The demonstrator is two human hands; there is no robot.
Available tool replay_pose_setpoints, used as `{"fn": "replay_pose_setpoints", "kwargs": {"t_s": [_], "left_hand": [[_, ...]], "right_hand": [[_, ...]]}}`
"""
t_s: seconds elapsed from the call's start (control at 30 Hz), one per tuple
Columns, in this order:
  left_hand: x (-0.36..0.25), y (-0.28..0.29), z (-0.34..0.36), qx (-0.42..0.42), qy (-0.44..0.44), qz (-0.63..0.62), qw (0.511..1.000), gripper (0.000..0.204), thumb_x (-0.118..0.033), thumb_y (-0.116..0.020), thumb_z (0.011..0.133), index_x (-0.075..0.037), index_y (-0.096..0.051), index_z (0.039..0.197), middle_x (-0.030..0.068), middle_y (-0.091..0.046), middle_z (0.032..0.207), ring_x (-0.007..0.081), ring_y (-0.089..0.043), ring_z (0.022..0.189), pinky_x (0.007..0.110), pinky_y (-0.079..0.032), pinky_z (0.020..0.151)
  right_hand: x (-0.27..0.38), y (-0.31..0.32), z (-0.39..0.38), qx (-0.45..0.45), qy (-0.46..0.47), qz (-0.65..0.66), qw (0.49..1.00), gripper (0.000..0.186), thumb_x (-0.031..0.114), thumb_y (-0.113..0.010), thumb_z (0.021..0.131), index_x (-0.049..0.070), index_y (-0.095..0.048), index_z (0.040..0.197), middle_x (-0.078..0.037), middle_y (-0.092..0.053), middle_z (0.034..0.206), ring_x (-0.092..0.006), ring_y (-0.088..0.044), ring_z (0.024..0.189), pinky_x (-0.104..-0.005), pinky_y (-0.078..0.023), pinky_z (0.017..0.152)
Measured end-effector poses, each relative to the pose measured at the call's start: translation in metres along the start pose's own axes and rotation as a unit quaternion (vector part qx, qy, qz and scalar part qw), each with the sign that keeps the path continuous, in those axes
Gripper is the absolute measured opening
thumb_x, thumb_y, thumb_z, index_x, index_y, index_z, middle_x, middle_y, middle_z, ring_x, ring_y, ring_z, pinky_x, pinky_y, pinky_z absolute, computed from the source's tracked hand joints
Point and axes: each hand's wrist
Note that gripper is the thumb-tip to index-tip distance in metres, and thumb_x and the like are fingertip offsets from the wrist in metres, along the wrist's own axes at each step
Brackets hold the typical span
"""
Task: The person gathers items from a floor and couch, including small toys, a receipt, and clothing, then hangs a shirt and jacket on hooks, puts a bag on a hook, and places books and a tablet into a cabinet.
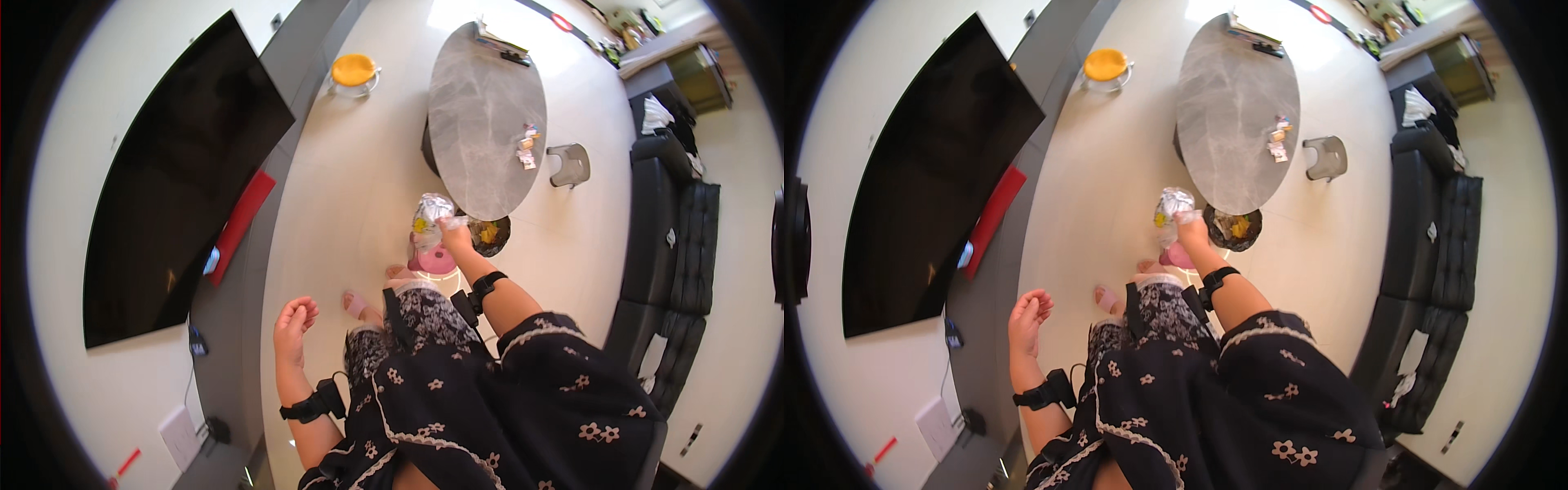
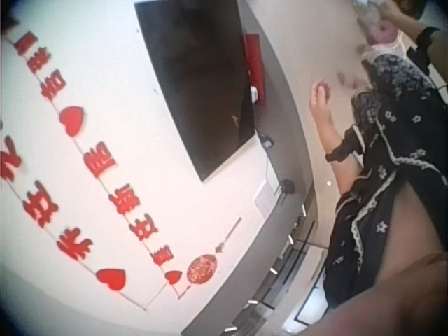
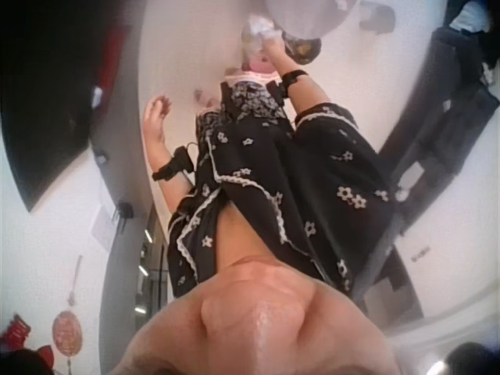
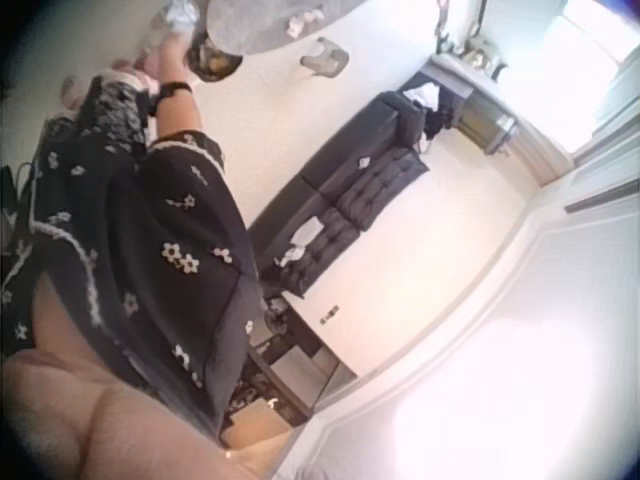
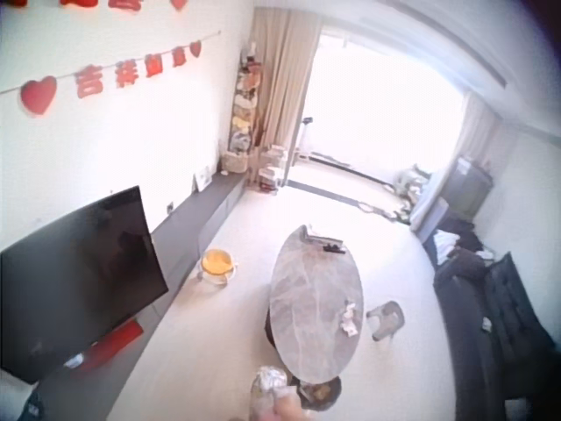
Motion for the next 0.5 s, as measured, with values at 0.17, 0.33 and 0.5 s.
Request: {"fn": "replay_pose_setpoints", "kwargs": {"t_s": [0.17, 0.33, 0.5], "left_hand": [[-0.013, 0.012, 0.034, 0.002, 0.030, 0.027, 0.999, 0.019, -0.019, -0.045, 0.090, -0.006, -0.053, 0.100, 0.0032, -0.059, 0.091, 0.0113, -0.056, 0.081, 0.024, -0.043, 0.072], [-0.005, -0.015, 0.068, 0.033, 0.071, 0.029, 0.997, 0.018, -0.019, -0.044, 0.090, -0.006, -0.052, 0.100, 0.0032, -0.058, 0.089, 0.0117, -0.056, 0.079, 0.024, -0.043, 0.070], [-0.011, -0.059, 0.092, 0.026, 0.109, 0.058, 0.992, 0.018, -0.017, -0.046, 0.089, -0.005, -0.053, 0.099, 0.0037, -0.060, 0.089, 0.0110, -0.056, 0.078, 0.023, -0.043, 0.069]], "right_hand": [[0.027, 0.057, 0.026, -0.106, -0.174, 0.257, 0.945, 0.027, 0.025, -0.064, 0.078, 0.001, -0.060, 0.091, -0.011, -0.059, 0.061, -0.0180, -0.056, 0.045, -0.0273, -0.047, 0.042], [-0.003, 0.112, 0.105, -0.174, -0.241, 0.339, 0.892, 0.018, 0.017, -0.063, 0.078, 0.007, -0.060, 0.093, -0.012, -0.060, 0.070, -0.0214, -0.059, 0.053, -0.0307, -0.050, 0.045], [-0.023, 0.139, 0.172, -0.215, -0.276, 0.350, 0.869, 0.013, 0.008, -0.058, 0.080, 0.008, -0.061, 0.093, -0.009, -0.058, 0.073, -0.0200, -0.058, 0.060, -0.0310, -0.052, 0.049]]}}
Point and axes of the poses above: each hand's wrist, its own z-axis towards the middle knuckle, its own y-axis out of the back of the hand, x = y × z
